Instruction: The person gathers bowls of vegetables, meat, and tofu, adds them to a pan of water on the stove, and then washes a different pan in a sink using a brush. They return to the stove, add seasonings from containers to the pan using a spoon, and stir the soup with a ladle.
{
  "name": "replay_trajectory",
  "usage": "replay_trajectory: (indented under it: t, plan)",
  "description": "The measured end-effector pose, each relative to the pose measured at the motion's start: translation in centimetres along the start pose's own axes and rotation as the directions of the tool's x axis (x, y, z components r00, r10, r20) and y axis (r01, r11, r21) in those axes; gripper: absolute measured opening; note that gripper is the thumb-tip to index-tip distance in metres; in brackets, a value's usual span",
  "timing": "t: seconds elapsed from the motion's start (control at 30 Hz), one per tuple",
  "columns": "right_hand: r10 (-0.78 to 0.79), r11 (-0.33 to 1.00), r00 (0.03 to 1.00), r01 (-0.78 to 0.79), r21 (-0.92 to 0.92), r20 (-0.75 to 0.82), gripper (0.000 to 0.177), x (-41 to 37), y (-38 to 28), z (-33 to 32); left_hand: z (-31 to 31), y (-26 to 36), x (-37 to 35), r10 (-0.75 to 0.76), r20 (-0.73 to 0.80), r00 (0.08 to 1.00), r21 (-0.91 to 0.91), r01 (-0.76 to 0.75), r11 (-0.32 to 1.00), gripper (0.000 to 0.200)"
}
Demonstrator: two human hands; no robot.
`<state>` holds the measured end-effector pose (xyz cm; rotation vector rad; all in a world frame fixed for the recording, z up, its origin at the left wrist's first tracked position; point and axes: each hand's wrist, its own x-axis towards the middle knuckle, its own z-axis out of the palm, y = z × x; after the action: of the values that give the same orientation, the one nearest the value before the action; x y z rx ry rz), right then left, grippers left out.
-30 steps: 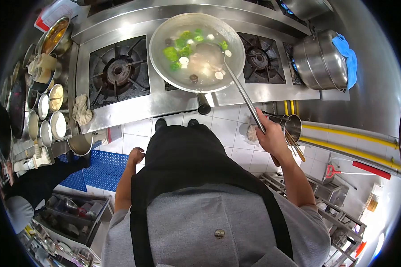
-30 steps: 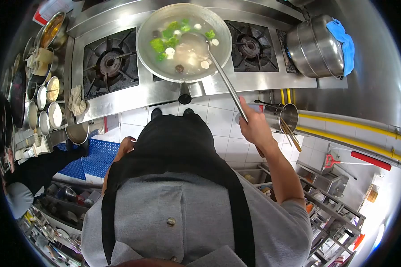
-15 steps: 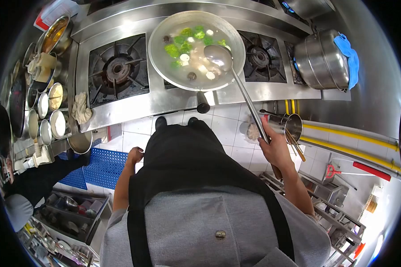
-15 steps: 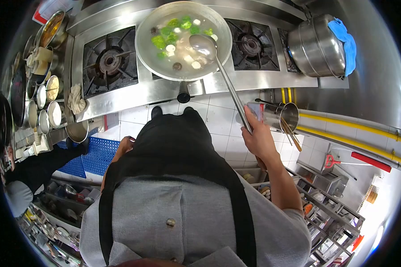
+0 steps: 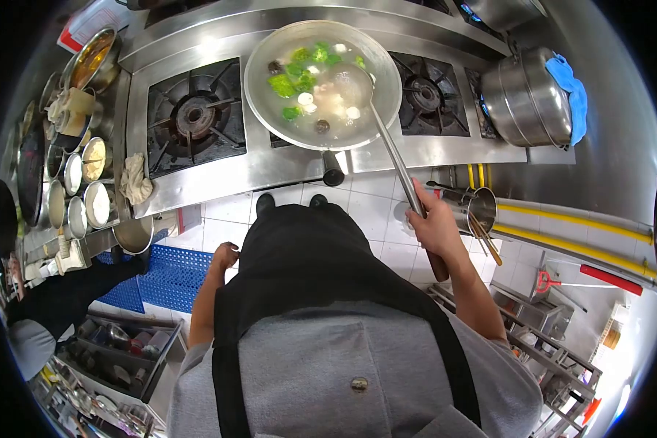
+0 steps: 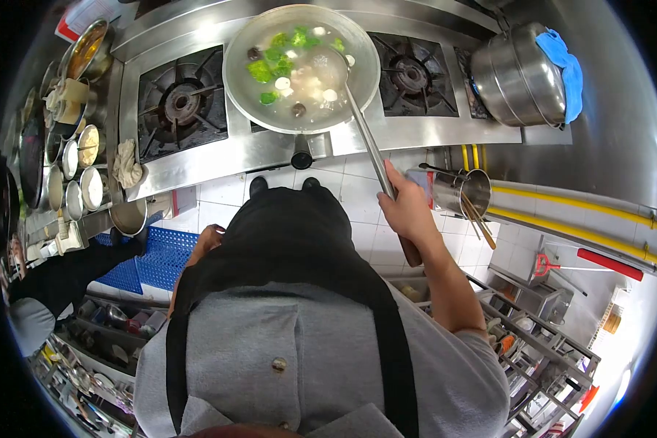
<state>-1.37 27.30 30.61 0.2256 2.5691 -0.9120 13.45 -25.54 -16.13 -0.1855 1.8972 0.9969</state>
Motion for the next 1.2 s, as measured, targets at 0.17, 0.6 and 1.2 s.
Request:
replay_trajectory:
  t: [0.17, 0.6, 1.2]
  plan:
    - [0.086, 0.996, 0.996, -0.086, 0.000, 0.019, 0.063, -0.7, -1.8, -0.9, 0.3, 7.9, -5.3, -0.255, -0.196, 0.947, -0.032, 0.254, 0.967, 0.033]
    - [-0.232, 0.951, 0.967, 0.203, -0.234, -0.102, 0.067, 1.8, -1.2, -1.1, 1.0, 0.7, -2.2, 0.280, -0.135, 0.951, 0.387, -0.209, 0.898, 0.034]
    - [-0.288, 0.931, 0.952, 0.254, -0.261, -0.100, 0.066, 5.0, -2.4, 2.5, 0.1, 8.7, -7.6, -0.217, -0.280, 0.935, -0.063, 0.207, 0.976, 0.036]
